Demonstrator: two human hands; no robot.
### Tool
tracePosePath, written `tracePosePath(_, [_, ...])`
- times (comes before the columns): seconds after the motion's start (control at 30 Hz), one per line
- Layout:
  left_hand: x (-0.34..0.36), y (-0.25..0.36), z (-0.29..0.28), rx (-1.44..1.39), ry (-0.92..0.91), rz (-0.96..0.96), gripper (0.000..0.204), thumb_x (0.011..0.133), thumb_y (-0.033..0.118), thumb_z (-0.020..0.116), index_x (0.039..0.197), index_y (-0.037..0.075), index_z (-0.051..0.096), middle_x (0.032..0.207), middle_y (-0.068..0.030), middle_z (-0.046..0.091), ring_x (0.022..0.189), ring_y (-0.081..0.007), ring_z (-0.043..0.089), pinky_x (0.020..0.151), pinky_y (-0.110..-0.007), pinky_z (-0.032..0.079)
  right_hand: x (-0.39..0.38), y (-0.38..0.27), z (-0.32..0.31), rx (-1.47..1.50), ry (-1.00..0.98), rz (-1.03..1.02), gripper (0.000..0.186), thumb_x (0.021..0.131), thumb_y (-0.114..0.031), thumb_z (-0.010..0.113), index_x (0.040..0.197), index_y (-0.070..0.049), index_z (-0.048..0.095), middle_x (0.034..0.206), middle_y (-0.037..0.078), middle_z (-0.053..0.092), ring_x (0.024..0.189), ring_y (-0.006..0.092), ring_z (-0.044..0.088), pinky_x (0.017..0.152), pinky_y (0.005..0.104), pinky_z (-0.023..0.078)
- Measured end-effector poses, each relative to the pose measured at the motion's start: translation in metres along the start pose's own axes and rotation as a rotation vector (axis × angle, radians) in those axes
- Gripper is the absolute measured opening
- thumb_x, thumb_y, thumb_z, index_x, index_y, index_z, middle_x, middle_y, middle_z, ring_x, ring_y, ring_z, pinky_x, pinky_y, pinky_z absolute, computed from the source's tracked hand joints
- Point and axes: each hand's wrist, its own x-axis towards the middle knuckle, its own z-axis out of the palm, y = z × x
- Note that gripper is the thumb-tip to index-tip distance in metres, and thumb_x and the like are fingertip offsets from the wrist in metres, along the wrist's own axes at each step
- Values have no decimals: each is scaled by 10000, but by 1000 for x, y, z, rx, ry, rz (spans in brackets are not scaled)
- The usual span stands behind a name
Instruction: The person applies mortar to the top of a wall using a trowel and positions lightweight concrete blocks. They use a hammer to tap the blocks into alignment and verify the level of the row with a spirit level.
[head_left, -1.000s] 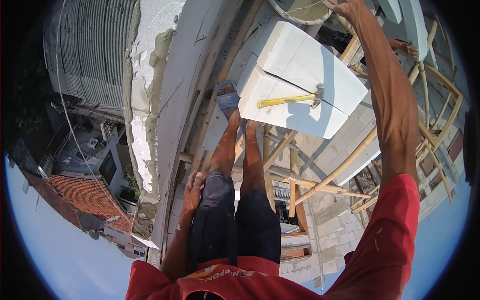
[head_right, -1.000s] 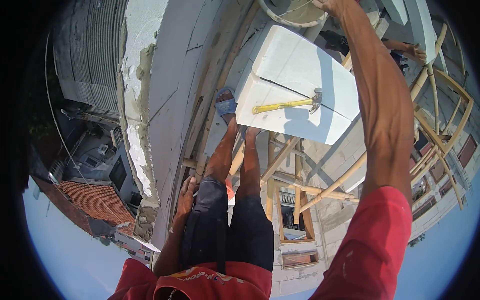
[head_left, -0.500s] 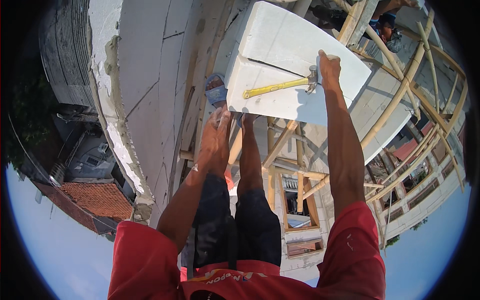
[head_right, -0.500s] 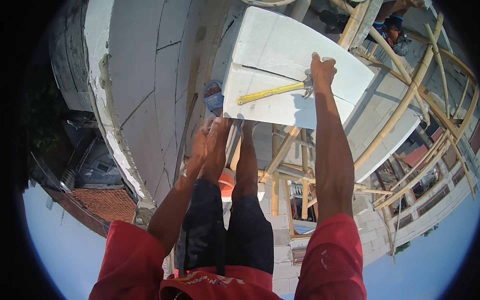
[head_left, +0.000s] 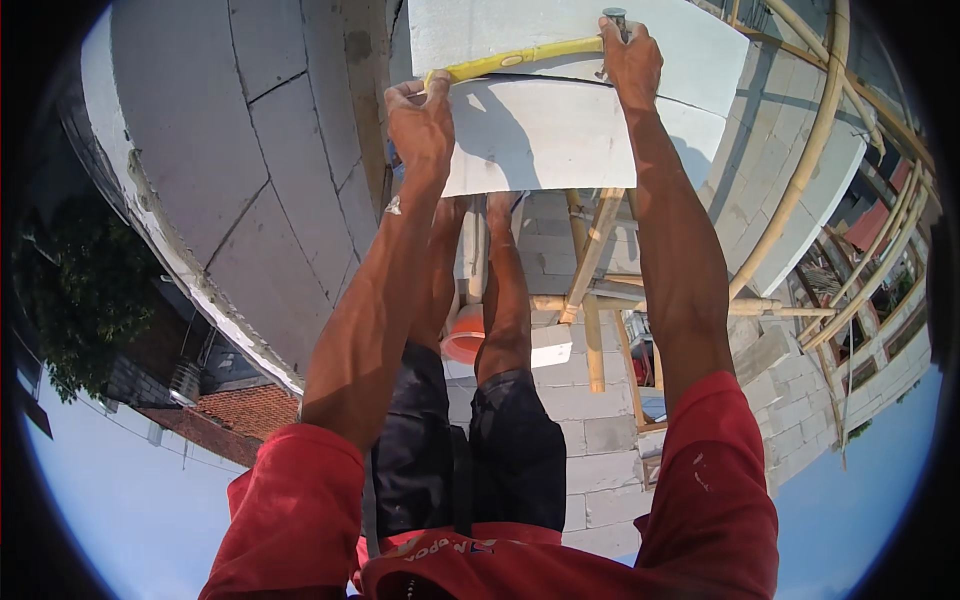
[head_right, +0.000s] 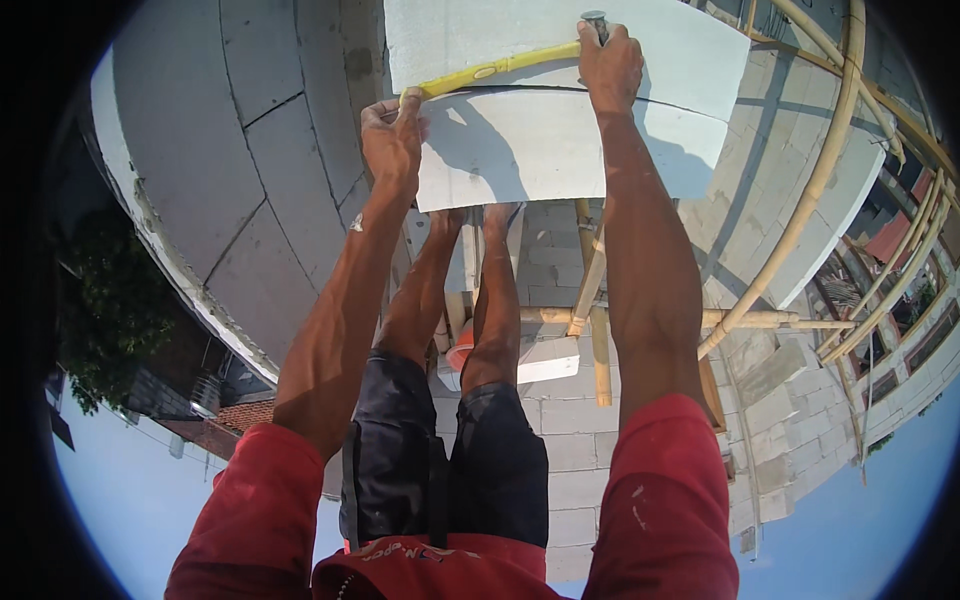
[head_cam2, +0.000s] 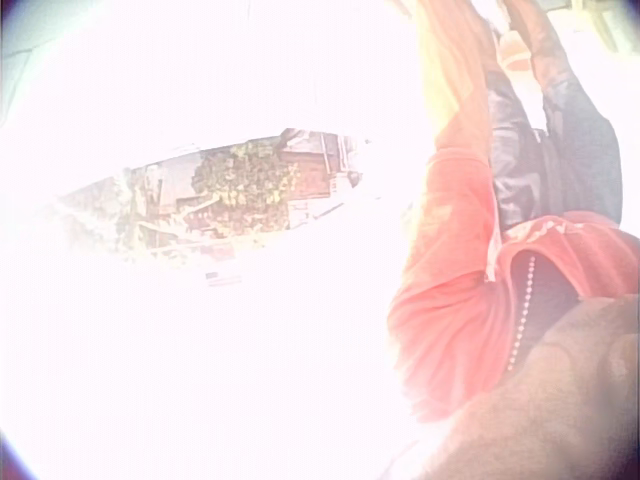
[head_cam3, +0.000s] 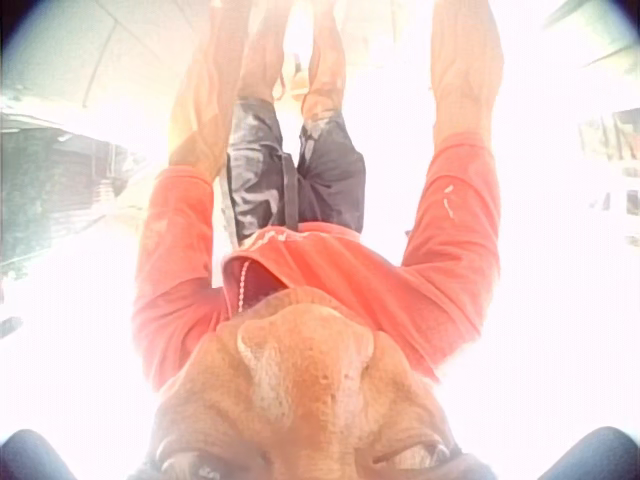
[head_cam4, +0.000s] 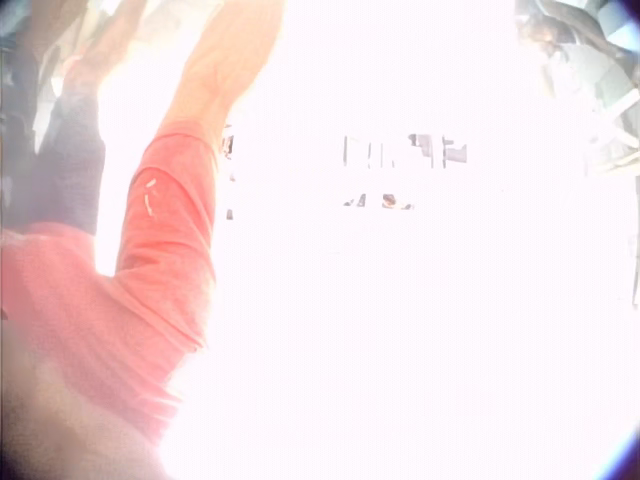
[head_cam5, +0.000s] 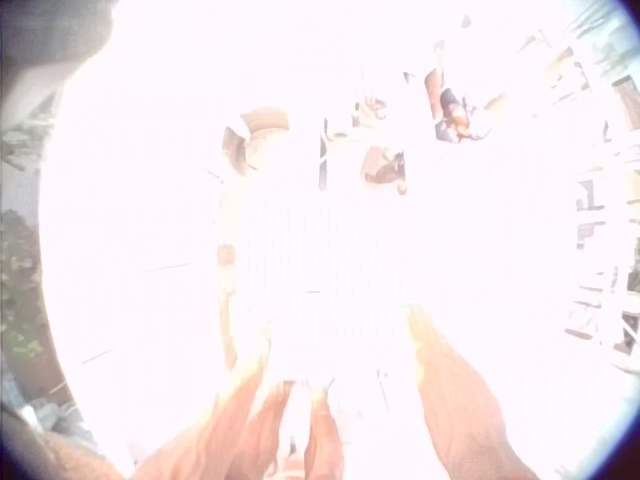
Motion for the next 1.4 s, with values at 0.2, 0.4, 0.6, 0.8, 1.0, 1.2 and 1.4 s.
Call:
tracePosePath(0.2, [71,34,-46,218,67,204,732,948,545,613,1323,-75,510,1138,-192,655,1025,-262,655,917,-388,516,10,42,-27,-29,343,-207,456,953,-472,579,1251,-139,672,1248,218,616,1185,441,552,990,528,462])
tracePosePath(0.4, [70,-82,-41,43,-237,-47,918,976,699,392,1505,-47,309,1532,-246,354,1404,-329,389,1158,-450,308,-18,358,-101,-167,179,605,884,944,-702,428,1391,57,514,1367,287,565,1282,427,540,1068,492,430])
tracePosePath(0.6, [32,-122,-17,-221,-473,-225,962,966,759,294,1593,41,166,1622,-229,217,1480,-335,284,1195,-501,256,-47,351,-50,497,-85,611,881,993,-679,370,1503,38,378,1510,179,418,1399,269,387,1168,389,265])
tracePosePath(0.8, [22,-95,-35,-267,-547,-222,971,951,767,325,1567,23,222,1542,-254,344,1419,-362,388,1165,-471,330,-92,335,-53,262,-77,559,811,1016,-626,377,1387,80,524,1292,199,617,1207,290,575,1063,392,399])
tracePosePath(1.0, [-2,-49,-88,401,-650,-322,987,919,735,430,1554,2,252,1471,-289,417,1330,-390,471,1080,-479,403,-174,359,-71,-400,-190,643,923,907,-713,499,1328,106,563,1311,313,597,1221,421,590,1050,464,428])
tracePosePath(1.2, [-6,-19,-103,305,-597,-748,908,921,622,524,1542,6,280,1446,-309,398,1312,-423,450,986,-644,395,-117,300,-112,-274,-270,490,822,856,-681,595,1244,41,660,1271,346,599,1224,446,576,1064,476,419])
tracePosePath(1.4, [17,-19,-106,285,-567,-876,894,904,605,560,1524,17,296,1397,-311,425,1287,-459,442,949,-688,400,-144,257,-113,-224,-230,225,911,843,-693,629,1405,15,514,1401,310,500,1373,438,422,1148,532,299])
